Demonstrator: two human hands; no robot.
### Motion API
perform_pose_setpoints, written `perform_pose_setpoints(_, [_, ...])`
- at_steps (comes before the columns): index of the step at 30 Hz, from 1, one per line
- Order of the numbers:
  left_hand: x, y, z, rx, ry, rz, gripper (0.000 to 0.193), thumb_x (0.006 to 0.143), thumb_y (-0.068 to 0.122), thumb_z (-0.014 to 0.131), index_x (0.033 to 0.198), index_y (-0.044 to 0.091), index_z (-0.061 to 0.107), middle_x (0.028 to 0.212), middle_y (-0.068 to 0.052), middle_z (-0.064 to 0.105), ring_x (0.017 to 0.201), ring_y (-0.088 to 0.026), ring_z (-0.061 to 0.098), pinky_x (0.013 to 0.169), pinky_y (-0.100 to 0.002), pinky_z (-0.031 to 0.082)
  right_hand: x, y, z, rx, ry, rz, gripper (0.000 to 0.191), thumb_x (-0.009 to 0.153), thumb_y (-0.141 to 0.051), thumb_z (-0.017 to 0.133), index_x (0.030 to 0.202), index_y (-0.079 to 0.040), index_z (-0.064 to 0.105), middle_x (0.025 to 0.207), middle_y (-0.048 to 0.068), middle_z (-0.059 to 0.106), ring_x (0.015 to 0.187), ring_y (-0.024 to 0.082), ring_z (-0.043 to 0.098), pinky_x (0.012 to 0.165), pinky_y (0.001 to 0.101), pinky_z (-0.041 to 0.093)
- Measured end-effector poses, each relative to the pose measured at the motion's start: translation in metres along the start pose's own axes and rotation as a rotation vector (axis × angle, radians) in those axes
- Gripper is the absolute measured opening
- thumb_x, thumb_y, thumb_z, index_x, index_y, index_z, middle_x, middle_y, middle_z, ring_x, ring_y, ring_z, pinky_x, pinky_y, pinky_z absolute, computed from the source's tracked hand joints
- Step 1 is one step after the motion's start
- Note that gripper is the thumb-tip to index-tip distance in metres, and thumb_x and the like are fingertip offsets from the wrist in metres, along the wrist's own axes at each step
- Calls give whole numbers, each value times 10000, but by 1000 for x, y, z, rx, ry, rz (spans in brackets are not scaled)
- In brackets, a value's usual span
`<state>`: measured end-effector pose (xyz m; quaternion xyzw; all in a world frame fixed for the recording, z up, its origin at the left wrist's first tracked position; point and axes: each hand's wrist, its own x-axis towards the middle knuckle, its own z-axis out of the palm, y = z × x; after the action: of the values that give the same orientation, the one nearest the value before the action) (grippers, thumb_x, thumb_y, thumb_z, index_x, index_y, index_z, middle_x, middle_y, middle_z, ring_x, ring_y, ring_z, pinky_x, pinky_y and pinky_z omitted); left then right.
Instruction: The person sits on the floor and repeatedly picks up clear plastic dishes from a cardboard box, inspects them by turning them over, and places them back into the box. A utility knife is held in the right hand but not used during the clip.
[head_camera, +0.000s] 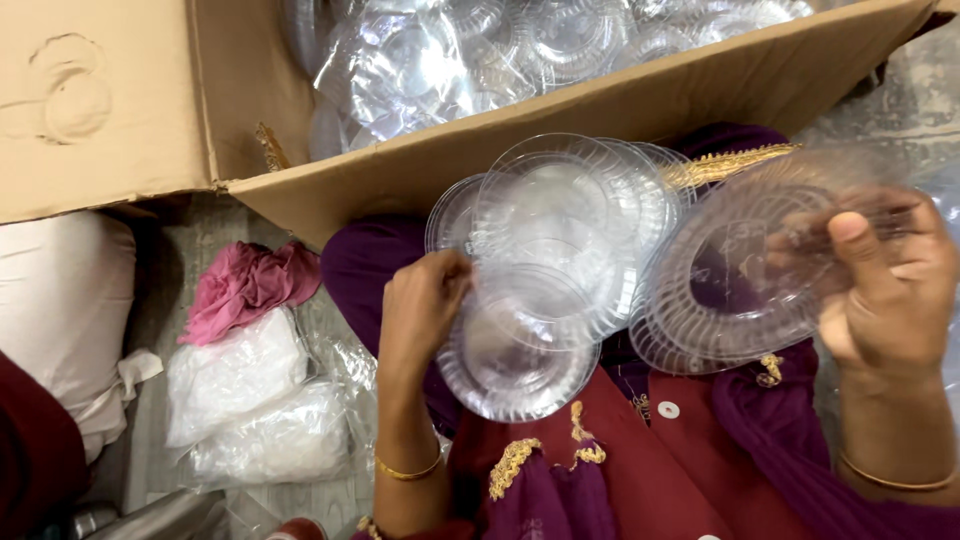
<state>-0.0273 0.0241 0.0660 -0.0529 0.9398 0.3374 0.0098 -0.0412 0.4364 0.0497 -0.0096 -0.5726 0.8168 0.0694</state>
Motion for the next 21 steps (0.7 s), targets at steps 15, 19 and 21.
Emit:
perform_pose_setpoints(15, [-34, 108, -18, -602, -103, 248, 266, 1077, 226, 526, 1193, 56, 696, 1063, -93, 801, 920, -162, 797, 790, -300, 661, -12, -4, 60, -79, -127, -172, 175, 1122, -90, 668, 1222, -52, 530, 1089, 136, 663, 977, 239, 722, 844, 397, 621])
perform_pose_setpoints(19, [-41, 100, -4, -792, -343, 364, 668, 1104, 543, 270, 1503, 30, 427, 1452, -244, 575, 1332, -319, 586, 1062, -392, 477, -36, 2, 86, -284, -167, -2, 396, 1036, -165, 634, 1384, -36, 496, 1228, 143, 644, 1102, 202, 654, 964, 339, 558])
perform_pose_setpoints(21, [-40, 86, 2, -1078, -521, 177, 808, 1033, 646, 338, 1571, 43, 337, 1548, -247, 452, 1318, -389, 600, 992, -427, 576, -46, 1, 86, -466, -251, 72, 500, 1009, -208, 621, 1450, -20, 479, 1295, 136, 635, 1190, 187, 621, 1021, 308, 512])
